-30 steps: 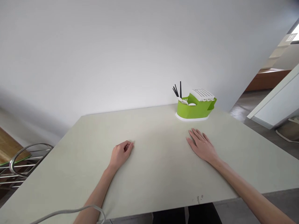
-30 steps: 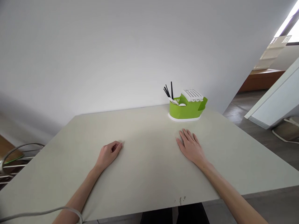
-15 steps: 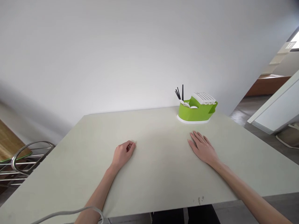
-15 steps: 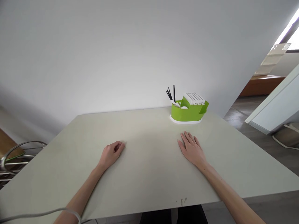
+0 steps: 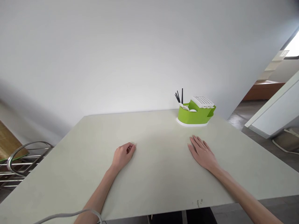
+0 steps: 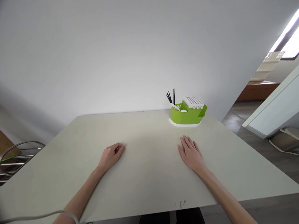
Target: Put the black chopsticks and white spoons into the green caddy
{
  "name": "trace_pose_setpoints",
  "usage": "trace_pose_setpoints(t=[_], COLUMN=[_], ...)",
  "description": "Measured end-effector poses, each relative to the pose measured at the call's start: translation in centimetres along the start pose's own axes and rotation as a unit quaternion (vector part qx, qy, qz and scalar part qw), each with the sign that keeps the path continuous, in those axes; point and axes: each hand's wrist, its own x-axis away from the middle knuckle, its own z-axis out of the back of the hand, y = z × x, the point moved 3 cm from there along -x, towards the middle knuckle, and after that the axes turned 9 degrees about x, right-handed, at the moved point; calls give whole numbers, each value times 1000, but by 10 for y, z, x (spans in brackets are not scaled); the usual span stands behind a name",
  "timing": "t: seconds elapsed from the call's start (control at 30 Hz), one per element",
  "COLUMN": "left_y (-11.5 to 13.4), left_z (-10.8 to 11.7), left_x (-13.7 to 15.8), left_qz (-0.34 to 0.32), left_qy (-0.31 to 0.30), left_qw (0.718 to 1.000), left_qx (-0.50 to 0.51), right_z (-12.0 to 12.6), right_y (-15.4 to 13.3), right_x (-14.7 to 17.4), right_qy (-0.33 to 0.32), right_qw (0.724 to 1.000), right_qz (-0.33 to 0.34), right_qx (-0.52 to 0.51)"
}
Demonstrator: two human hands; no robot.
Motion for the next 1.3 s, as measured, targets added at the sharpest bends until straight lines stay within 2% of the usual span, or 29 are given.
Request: trace_pose_setpoints(t=[0.57,1.03,1.17,1.3], left_y=[-1,0,1,0], left_z=[0,-1,-1,-1], left_x=[-2,-2,-2,-3], left_qz=[-3,6,10,9], left_qy=[-2,-8,-8,-10], left_qw=[1000,1000,1000,1000], left_qx=[-5,-6,-12,-12], right_z=[8,12,16,26], right_y=[3,7,19,42], right_x=[32,32,25,2], right_qy=[10,-1,-9,-2], right_qw=[999,999,999,999], right_qz=[41,40,25,-7], right_qx=[9,-12,-28,-32])
